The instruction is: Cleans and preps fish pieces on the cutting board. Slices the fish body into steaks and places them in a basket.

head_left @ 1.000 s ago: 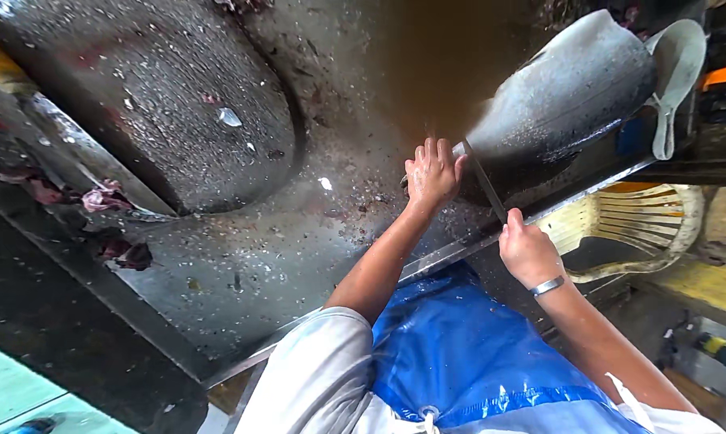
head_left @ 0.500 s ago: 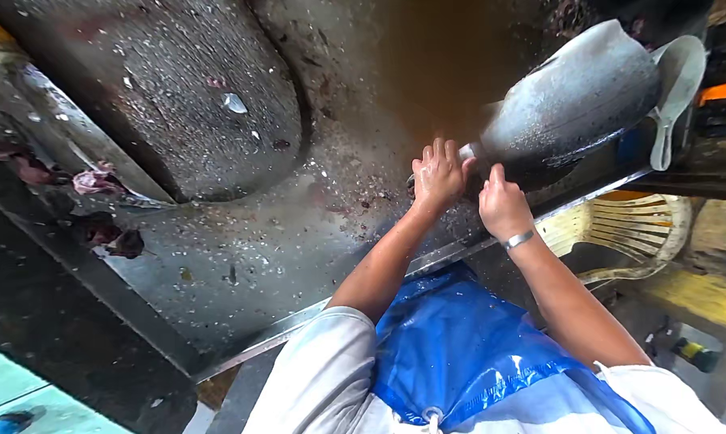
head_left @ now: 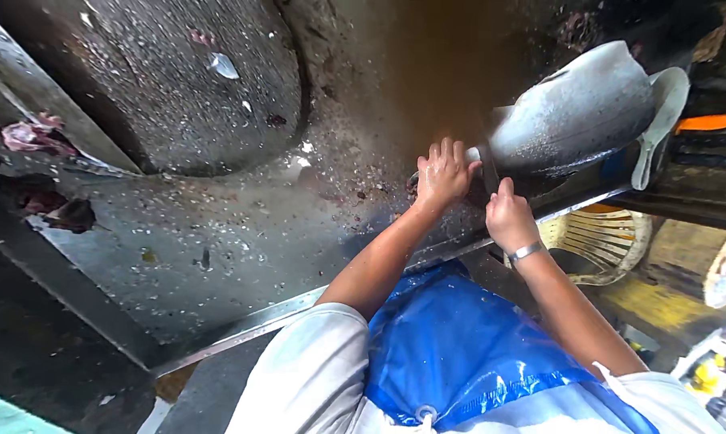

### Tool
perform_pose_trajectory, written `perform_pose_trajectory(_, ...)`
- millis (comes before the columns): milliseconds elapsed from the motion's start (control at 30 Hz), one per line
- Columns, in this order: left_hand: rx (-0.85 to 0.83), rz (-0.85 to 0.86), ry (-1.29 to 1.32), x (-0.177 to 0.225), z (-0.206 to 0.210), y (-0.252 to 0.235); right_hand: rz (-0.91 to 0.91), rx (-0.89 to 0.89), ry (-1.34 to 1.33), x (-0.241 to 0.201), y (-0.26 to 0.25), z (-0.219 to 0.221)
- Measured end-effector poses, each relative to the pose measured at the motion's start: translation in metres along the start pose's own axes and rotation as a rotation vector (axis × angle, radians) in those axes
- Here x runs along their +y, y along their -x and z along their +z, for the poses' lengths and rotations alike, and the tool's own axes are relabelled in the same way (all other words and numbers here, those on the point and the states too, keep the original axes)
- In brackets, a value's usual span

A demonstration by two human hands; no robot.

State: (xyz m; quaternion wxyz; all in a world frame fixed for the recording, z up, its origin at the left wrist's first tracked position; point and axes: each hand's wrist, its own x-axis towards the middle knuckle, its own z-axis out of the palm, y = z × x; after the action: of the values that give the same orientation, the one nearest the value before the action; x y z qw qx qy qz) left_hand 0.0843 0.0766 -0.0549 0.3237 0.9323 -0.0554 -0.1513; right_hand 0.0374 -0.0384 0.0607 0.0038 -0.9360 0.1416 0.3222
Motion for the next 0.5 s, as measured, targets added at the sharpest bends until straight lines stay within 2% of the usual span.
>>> perform_pose_trajectory(133, 0.042, 0.014, 0.005, -0.002, 0.002, -0.002, 0.104, -0.175, 0.14, -0.001, 0.028, -0.03)
perform_pose_trajectory(233, -0.033, -0.022, 0.001, 0.0, -0.011, -0.007, 0.04, -0.025, 0.032, -0.02, -0.023, -0.003)
perform_pose_trajectory(300, -0.036, -0.03, 0.0, 0.003, -0.01, -0.005, 0.01, 0.022, 0.002, -0.023, -0.039, 0.006)
perform_pose_trajectory(400, 0.023, -0.025, -0.002, -0.001, -0.004, -0.006, -0.008, -0.036, 0.045, -0.009, -0.006, -0.017)
perform_pose_trajectory(500, 0.034, -0.025, -0.001, -0.002, -0.003, -0.006, 0.062, -0.16, 0.114, -0.001, 0.015, -0.028)
